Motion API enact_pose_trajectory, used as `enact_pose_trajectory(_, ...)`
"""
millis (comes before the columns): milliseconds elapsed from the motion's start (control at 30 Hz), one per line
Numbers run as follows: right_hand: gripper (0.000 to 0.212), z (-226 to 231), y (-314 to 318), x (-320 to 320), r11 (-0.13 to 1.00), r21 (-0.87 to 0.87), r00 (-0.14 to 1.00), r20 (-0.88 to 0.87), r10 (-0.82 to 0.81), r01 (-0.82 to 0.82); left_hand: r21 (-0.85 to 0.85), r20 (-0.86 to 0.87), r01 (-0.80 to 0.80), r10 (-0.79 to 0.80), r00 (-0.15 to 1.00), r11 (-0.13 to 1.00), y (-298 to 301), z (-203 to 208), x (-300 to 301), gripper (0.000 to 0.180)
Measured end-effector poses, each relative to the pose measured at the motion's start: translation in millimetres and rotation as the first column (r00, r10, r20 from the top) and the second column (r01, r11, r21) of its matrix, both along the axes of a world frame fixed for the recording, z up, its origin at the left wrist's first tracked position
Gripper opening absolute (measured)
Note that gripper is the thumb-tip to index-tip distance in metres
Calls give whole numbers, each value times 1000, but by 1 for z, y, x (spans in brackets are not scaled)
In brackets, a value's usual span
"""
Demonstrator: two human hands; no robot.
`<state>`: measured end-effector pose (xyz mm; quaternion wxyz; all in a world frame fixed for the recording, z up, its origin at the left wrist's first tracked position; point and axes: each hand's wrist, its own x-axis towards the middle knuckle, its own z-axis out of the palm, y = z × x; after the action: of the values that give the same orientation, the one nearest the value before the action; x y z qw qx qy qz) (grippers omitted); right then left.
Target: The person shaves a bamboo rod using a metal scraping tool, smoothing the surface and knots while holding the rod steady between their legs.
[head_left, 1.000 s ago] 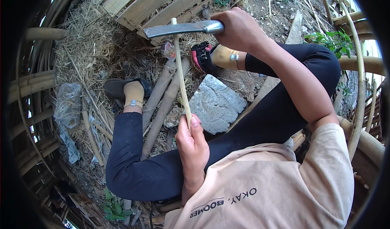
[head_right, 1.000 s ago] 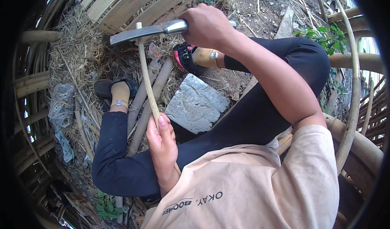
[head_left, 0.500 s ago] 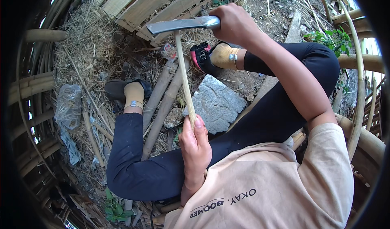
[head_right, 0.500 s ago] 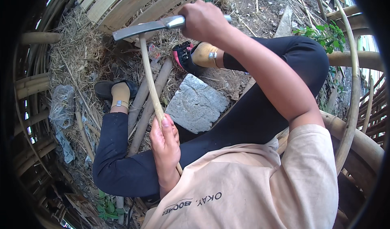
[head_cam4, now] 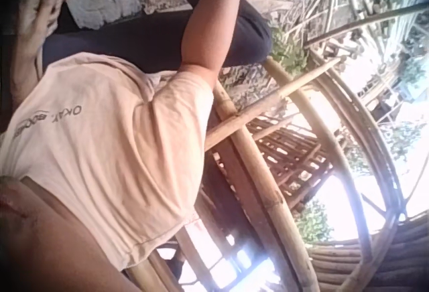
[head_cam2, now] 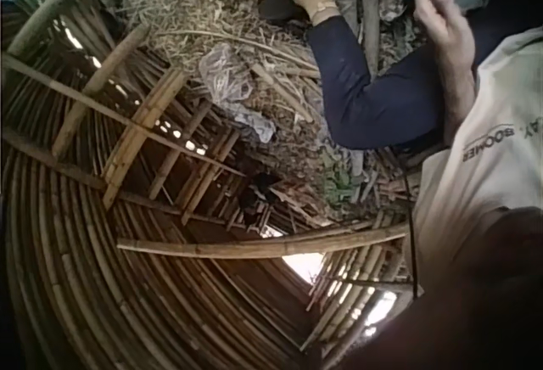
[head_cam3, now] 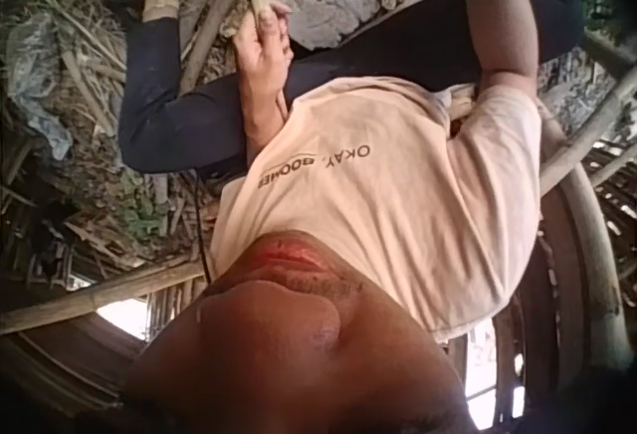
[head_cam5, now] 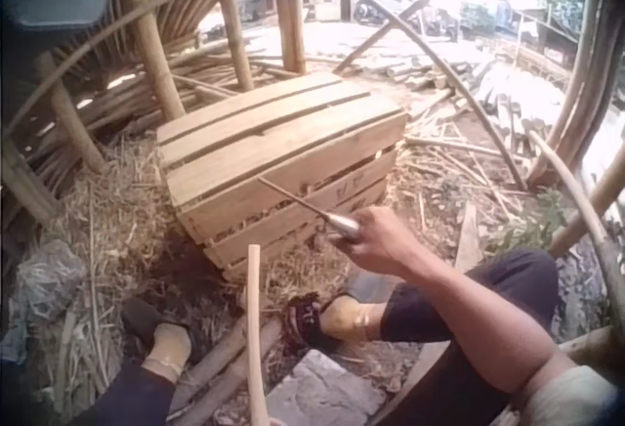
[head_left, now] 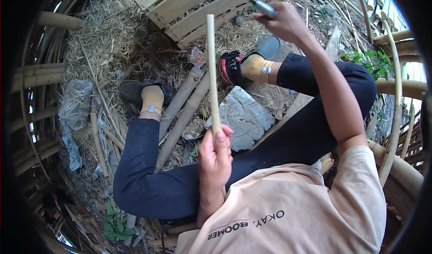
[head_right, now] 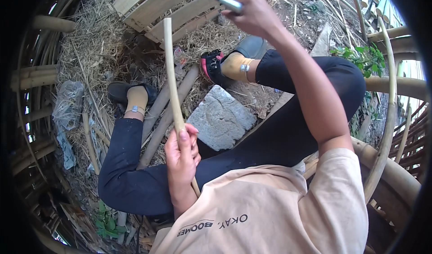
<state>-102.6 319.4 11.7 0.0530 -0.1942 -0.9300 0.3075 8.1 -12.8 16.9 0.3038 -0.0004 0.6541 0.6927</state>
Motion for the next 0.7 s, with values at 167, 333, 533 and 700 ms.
enact_pose_trajectory(167,33,15,-41,17,982,-12,978,-96,186,-188,-14,-30,-36,36,999,999,-11,5,-9,30)
enact_pose_trajectory(333,31,31,-44,33,959,-24,952,-128,278,-284,55,-29,-71,73,997,996,-11,4,-16,27)
enact_pose_trajectory(533,33,52,-50,40,949,-104,943,-187,276,-298,12,-93,-71,71,993,997,-15,10,-33,28)
enact_pose_trajectory(700,23,56,-57,44,936,-160,937,-217,275,-313,31,82,89,-91,992,996,-13,42,-47,29)
